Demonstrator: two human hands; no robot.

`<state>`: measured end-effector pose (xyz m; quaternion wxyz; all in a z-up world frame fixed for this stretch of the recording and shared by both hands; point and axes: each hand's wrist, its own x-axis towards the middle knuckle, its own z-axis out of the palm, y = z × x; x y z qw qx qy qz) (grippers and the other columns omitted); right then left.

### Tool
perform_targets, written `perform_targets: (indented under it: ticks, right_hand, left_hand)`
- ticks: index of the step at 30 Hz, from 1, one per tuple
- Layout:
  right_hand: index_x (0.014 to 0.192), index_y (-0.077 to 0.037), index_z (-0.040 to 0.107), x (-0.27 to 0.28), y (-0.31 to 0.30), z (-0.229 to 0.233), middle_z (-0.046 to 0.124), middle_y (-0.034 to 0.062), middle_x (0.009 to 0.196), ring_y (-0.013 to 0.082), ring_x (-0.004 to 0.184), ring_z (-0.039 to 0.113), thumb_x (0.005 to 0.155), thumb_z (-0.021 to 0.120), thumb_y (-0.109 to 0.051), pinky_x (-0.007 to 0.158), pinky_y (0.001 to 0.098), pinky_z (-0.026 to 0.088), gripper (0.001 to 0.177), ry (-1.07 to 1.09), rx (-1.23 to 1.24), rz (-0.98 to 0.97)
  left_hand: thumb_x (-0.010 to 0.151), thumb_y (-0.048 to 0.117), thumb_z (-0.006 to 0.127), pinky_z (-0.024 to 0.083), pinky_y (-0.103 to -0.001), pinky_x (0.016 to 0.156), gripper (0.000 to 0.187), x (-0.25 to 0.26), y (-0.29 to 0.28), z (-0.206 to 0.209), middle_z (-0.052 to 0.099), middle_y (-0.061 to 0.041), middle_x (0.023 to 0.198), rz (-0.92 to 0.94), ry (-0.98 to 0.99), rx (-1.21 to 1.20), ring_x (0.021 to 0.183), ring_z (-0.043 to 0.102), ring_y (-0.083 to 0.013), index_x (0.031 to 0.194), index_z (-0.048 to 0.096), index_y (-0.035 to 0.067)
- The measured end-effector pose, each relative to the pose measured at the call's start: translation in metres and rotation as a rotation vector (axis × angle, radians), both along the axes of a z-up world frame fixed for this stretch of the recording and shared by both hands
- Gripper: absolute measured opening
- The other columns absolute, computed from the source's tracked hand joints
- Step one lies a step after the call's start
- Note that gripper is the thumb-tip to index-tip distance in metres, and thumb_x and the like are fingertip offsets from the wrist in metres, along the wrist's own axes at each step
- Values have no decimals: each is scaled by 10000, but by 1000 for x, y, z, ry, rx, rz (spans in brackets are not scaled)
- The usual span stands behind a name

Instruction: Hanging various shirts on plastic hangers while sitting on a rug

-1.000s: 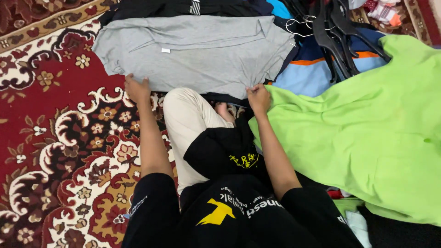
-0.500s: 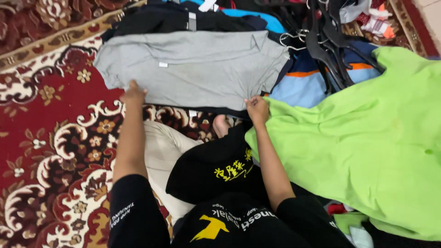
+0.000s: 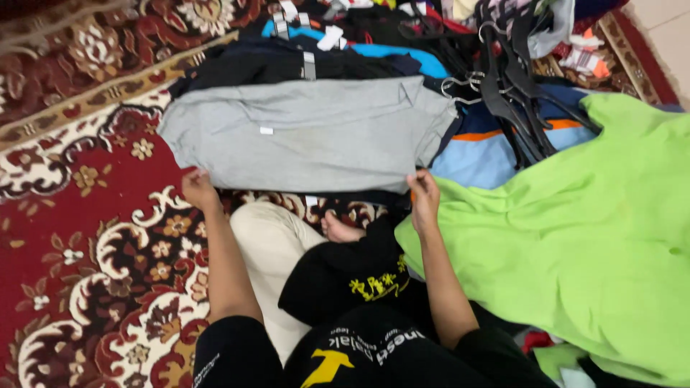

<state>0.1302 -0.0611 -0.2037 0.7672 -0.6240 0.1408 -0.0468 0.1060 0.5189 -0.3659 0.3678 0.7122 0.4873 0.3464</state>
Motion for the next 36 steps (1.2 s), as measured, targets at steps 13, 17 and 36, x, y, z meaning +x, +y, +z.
perform_targets:
  ticks: [13,17,36]
  right_hand:
    - [1117,-191,501,0,-56,-5,694,11,1047,125,984,698,1104,531,-330,915,315,586,144,-2,170,-23]
    - [1050,-161,526,-21,-42,-10,619,2,1018,164,939,602,1032,667,-311,856,358,513,207,295,26,85]
    - [1323,109,548,-39,-3,68,613,271,1177,358,1142,593,889,838,-515,955,550,465,814,438,-248,160]
  left_hand:
    - [1093,287,616,451,-325,995,173,-94,-97,248,516,-8,1155,-246,-806,-229,1078,517,-164,1155,504,170]
    - [1019,119,752,574,-274,943,300,-123,-99,217,587,-18,1193,-249,-687,-465,1065,630,-140,1235,547,149]
    - [983,371,829,469,-440,870,308,-168,-70,131,729,-221,934,-89,-206,146,810,598,-349,1121,819,96]
